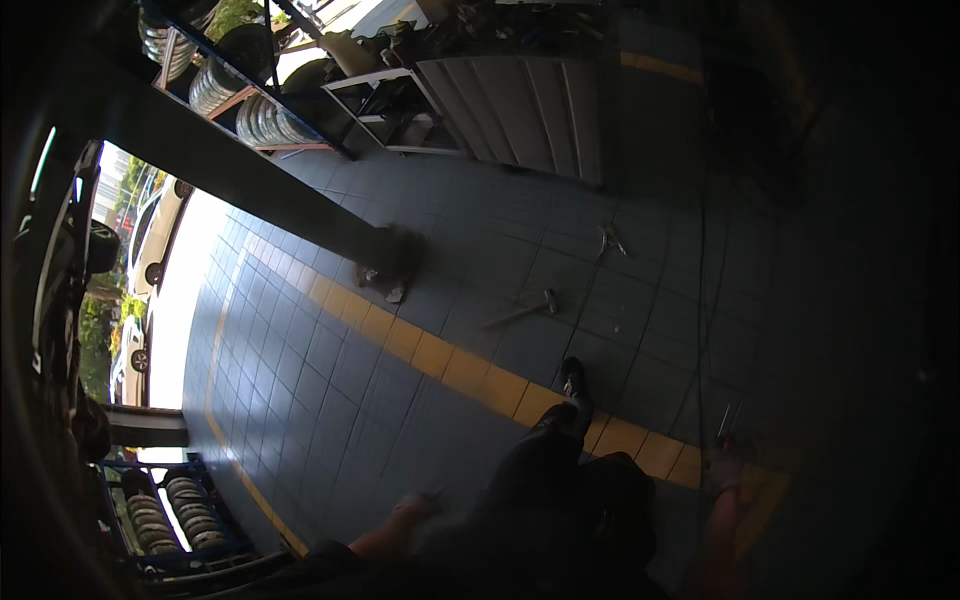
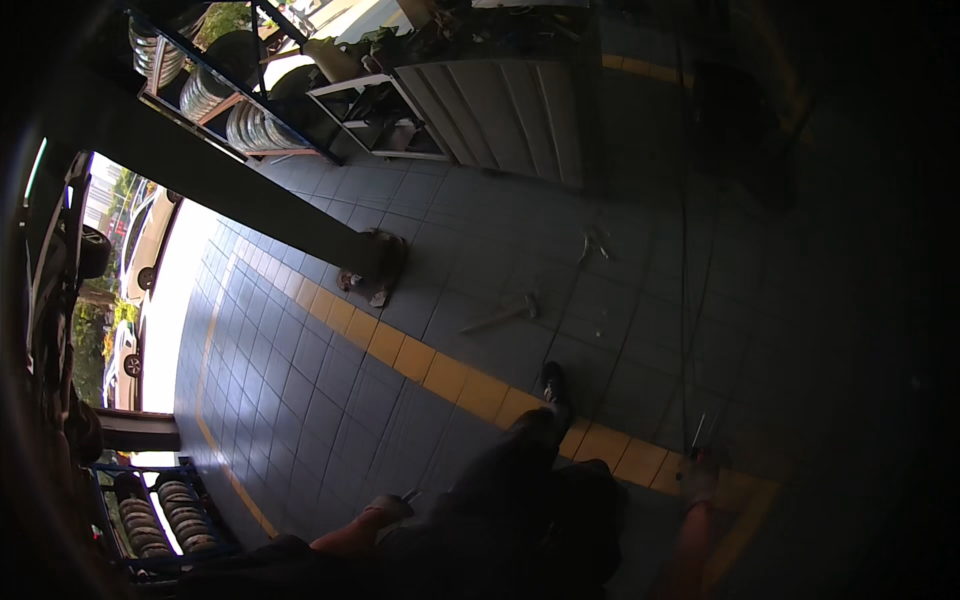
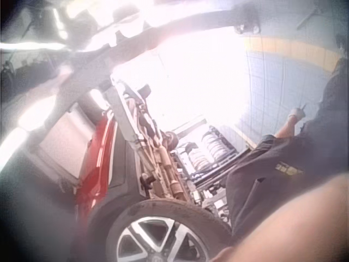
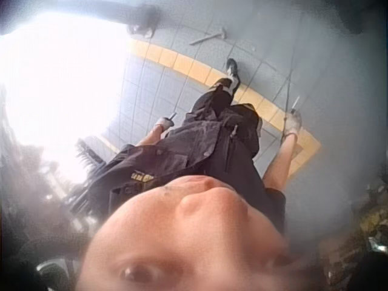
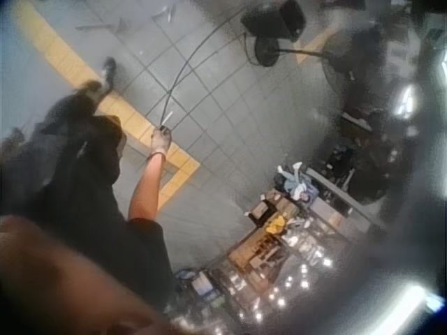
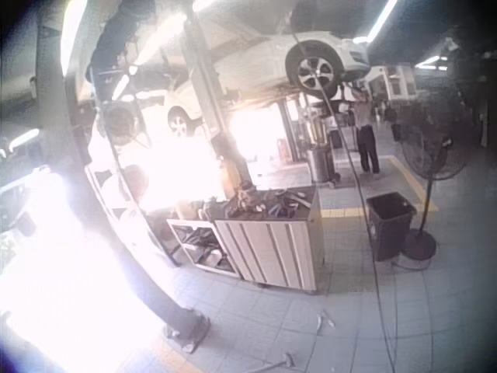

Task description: The person assembles a car air conditioning compressor on a workbench. They attach a black pulley to the compressor shaft, connect a red and black wire to a sensor, and secure the pulley with a bolt and nut using pliers and a wrench.

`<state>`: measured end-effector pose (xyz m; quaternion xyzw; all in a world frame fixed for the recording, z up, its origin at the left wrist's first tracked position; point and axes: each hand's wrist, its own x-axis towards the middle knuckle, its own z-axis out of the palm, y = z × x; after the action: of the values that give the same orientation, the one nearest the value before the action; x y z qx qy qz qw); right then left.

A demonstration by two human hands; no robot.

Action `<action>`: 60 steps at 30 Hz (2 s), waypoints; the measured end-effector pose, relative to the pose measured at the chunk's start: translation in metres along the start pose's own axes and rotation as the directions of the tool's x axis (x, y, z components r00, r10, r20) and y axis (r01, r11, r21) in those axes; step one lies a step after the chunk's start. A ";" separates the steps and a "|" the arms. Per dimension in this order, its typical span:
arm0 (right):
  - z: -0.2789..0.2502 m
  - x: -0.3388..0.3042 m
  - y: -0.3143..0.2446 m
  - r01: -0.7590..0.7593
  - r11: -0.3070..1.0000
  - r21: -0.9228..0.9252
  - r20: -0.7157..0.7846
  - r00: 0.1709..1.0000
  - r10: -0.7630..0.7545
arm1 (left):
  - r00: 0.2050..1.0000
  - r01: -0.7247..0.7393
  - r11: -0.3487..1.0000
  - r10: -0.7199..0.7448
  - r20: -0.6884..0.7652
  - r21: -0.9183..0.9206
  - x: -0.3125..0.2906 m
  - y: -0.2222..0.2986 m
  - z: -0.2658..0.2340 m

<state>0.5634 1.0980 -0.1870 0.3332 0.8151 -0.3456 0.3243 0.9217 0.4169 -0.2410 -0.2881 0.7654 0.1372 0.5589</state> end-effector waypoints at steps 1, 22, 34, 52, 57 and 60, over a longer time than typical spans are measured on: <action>0.013 0.009 -0.059 0.073 0.988 -0.134 -0.046 0.996 -0.080 | 0.995 0.045 0.999 -0.045 -0.085 0.004 0.022 0.026 -0.041; 0.197 0.198 -1.128 0.697 0.717 -0.014 0.201 0.704 -0.681 | 0.635 -0.752 -0.041 -0.316 -0.705 -0.658 0.043 0.318 -0.878; 0.253 0.239 -1.239 0.588 0.781 -0.210 0.142 0.809 -0.571 | 0.389 -0.861 -0.348 0.021 -0.921 -0.372 0.046 0.354 -1.201; 0.217 0.179 -1.236 0.352 0.930 0.108 -0.051 0.936 -0.348 | 0.173 -0.859 -0.327 0.539 -0.824 -0.394 0.076 0.422 -1.413; 0.126 0.089 -1.274 0.612 0.522 0.594 -0.292 0.769 -0.569 | 0.034 -0.958 -0.228 0.516 -0.856 -0.175 0.044 0.469 -1.423; 0.098 0.079 -1.313 0.658 -0.104 0.745 -0.513 0.467 -0.721 | 0.028 -0.969 -0.207 0.446 -0.895 -0.134 0.036 0.498 -1.419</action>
<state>-0.4596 0.3395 0.1548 -0.0341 0.5224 -0.8441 -0.1160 -0.4835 0.0487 0.1490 0.0326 0.7106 0.6913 -0.1271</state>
